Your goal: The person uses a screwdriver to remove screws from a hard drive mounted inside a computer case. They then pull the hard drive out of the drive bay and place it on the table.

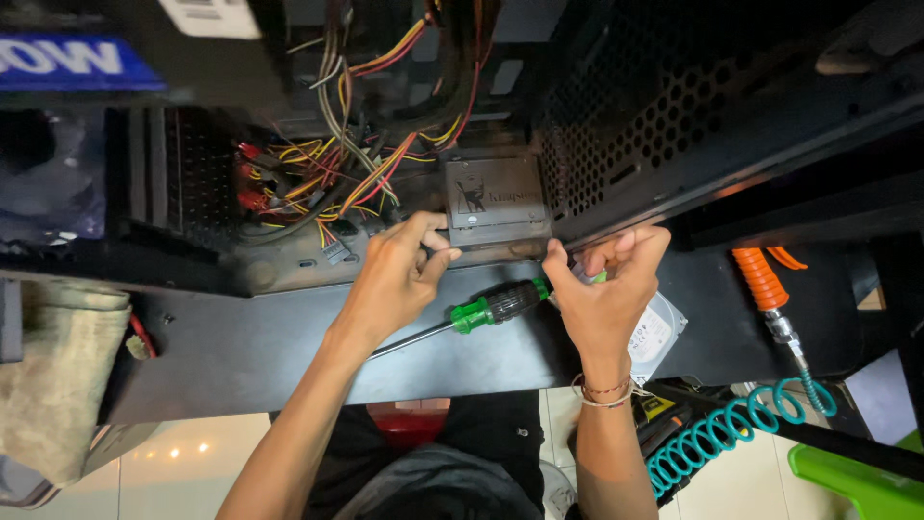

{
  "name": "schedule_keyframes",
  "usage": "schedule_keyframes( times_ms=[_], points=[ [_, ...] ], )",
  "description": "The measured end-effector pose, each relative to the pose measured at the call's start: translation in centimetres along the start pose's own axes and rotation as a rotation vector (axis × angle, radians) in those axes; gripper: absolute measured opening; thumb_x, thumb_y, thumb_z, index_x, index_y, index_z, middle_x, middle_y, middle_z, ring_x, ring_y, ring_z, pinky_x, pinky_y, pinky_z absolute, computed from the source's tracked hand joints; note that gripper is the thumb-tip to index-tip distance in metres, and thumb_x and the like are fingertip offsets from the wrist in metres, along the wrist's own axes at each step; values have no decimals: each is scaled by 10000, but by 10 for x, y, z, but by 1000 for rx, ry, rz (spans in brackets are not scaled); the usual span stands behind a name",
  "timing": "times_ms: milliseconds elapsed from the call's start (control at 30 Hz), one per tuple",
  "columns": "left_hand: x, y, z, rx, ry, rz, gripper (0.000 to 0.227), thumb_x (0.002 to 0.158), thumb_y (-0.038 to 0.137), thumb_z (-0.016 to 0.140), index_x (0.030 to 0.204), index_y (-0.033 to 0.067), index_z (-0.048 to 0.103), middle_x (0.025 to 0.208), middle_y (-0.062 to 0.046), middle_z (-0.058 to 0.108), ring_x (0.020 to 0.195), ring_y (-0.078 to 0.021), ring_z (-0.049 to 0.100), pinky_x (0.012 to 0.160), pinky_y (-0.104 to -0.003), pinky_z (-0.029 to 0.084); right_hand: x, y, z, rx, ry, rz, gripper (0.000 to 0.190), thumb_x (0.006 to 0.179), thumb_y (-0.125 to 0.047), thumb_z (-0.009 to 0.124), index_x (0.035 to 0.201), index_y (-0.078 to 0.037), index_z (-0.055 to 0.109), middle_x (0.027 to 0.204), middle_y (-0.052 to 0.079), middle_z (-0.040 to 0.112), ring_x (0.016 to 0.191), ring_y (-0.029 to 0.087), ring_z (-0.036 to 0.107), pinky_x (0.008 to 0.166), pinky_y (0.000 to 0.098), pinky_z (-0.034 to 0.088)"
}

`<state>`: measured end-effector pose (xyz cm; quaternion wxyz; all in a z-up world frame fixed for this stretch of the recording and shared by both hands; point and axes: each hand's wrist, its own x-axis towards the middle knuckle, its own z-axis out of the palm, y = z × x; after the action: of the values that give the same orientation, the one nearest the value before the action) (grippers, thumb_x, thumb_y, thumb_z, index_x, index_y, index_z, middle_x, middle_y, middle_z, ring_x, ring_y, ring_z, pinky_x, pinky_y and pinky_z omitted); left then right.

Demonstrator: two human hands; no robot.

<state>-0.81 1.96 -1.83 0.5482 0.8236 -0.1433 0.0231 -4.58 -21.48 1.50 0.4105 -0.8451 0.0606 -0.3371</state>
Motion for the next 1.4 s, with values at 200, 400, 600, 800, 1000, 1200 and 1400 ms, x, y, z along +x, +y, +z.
schedule_keyframes(
  times_ms=[200, 400, 600, 800, 1000, 1200, 1400],
  points=[
    [1, 32, -13, -200, 9, -137, 349, 902, -23, 776, 1239, -46, 690, 924, -223, 754, 371, -229, 616, 237, -315, 502, 0, -3, 2, -51, 38, 5, 580, 773, 2, 903, 992, -91, 374, 602, 28, 497, 576, 212, 631, 701, 353, 554],
    [5, 40, -28, -378, 7, -326, 760, 771, -71, 832, 1456, -107, 506, 1255, -304, 669, 452, -265, 690, 323, -313, 637, 1, 2, 2, -80, 21, -10, 607, 757, -29, 932, 1004, -82, 380, 616, 68, 524, 603, 261, 650, 708, 382, 549],
    [-3, 12, -41, -188, 8, -277, 725, 819, 14, 806, 1485, -34, 523, 1145, -286, 630, 445, -293, 717, 432, -368, 666, -3, 7, 5, -52, 22, -20, 607, 770, 4, 935, 1015, -76, 385, 616, 70, 519, 595, 244, 635, 711, 378, 545],
    [13, 26, -53, 274, 12, 13, 776, 858, 100, 804, 1578, 102, 514, 1127, -328, 720, 1040, -539, 725, 897, -611, 578, -3, 9, 7, -47, 9, -60, 598, 822, 23, 935, 1042, -77, 387, 638, 71, 531, 621, 222, 638, 743, 339, 535],
    [13, 36, -50, 123, -142, 68, 1020, 819, 67, 782, 1686, 5, 248, 1301, -469, 576, 1243, -667, 564, 1027, -669, 480, -5, 7, 9, -39, 4, -10, 589, 835, 26, 920, 1057, -79, 385, 650, 56, 518, 639, 199, 636, 749, 337, 540],
    [37, 25, -30, 115, -262, 19, 1283, 698, 208, 921, 1702, 5, 149, 1367, -492, 518, 1340, -683, 488, 1112, -677, 417, -5, 9, 6, -34, 24, 5, 602, 785, -5, 935, 1047, -71, 397, 627, 73, 501, 622, 220, 633, 701, 358, 531],
    [52, 34, -24, 220, -257, -84, 1292, 693, 250, 978, 1708, 74, 199, 1355, -439, 553, 1293, -655, 552, 1081, -652, 476, 0, 11, 2, 25, -21, 32, 640, 760, -66, 957, 1027, -91, 376, 613, 61, 525, 591, 206, 633, 665, 361, 538]
  ],
)
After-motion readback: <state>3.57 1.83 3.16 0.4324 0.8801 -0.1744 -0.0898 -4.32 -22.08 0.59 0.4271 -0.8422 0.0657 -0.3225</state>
